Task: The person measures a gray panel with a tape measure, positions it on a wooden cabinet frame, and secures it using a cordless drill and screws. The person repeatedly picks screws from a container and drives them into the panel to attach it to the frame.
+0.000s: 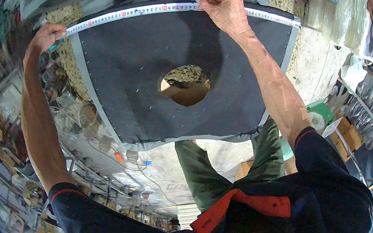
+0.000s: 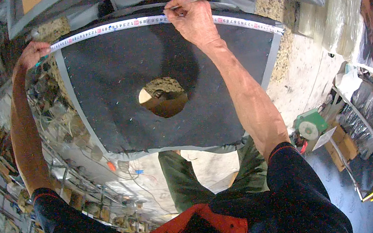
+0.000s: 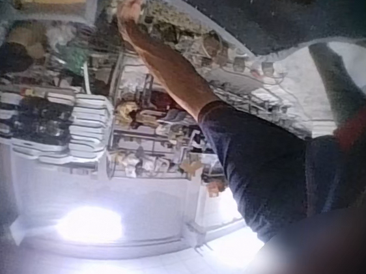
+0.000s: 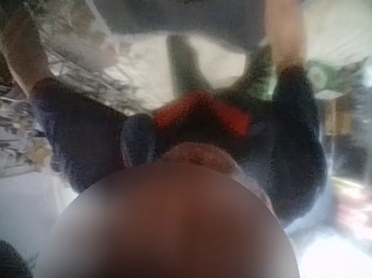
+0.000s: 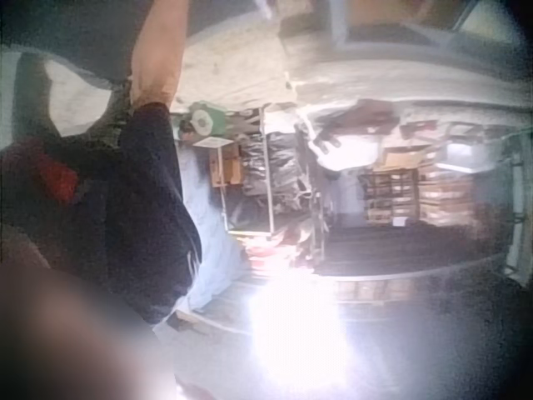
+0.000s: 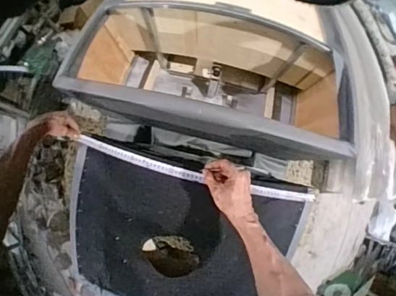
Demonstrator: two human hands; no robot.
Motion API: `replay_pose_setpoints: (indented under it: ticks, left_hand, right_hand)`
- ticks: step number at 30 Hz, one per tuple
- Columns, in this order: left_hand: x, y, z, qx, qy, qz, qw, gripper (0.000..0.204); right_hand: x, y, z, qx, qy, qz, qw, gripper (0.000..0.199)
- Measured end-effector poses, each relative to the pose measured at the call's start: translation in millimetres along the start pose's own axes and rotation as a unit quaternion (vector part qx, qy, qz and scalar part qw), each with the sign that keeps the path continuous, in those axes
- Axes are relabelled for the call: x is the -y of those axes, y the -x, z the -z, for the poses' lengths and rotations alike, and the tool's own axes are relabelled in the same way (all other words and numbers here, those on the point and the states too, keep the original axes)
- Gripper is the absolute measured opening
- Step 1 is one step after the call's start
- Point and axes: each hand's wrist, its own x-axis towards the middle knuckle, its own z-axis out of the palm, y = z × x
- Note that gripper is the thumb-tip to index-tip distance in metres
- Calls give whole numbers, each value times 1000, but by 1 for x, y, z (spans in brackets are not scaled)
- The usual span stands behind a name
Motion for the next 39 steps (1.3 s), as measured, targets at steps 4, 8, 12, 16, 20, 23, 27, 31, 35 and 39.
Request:
replay_pose_setpoints:
  ticks: [4,8,12,16,20,23,27,31,35,39]
  left_hand:
    - [8,-5,0,31,46,-5,998,32]
    - [15,-6,-3,18,27,-23,999,33]
    - [21,-10,-6,31,48,1,998,35]
    - [27,-14,-6,36,51,-7,998,36]
    - [30,-15,-6,45,37,-5,998,36]
    - [29,-14,-7,34,13,15,999,35]
    - [24,-12,-6,25,13,32,999,35]
    - [21,-10,-6,39,51,51,997,36]
    - [21,-8,-8,-21,-10,-13,1000,34]
    - [17,0,-11,-30,24,-35,999,29]
  right_hand:
    - [0,0,-1,4,2,7,1000,15]
    - [2,-1,-2,8,15,11,1000,15]
    - [3,-1,-2,-1,1,18,1000,12]
    - [4,0,-3,-6,-11,13,1000,12]
    - [3,1,-4,-1,-38,-26,999,13]
    - [2,1,-5,-14,2,19,1000,14]
    - [1,2,-6,-23,-8,15,1000,13]
    - [3,2,-6,-21,-5,15,1000,12]
    - [5,3,-5,-18,12,41,999,13]
    - [5,9,5,-52,21,49,997,12]
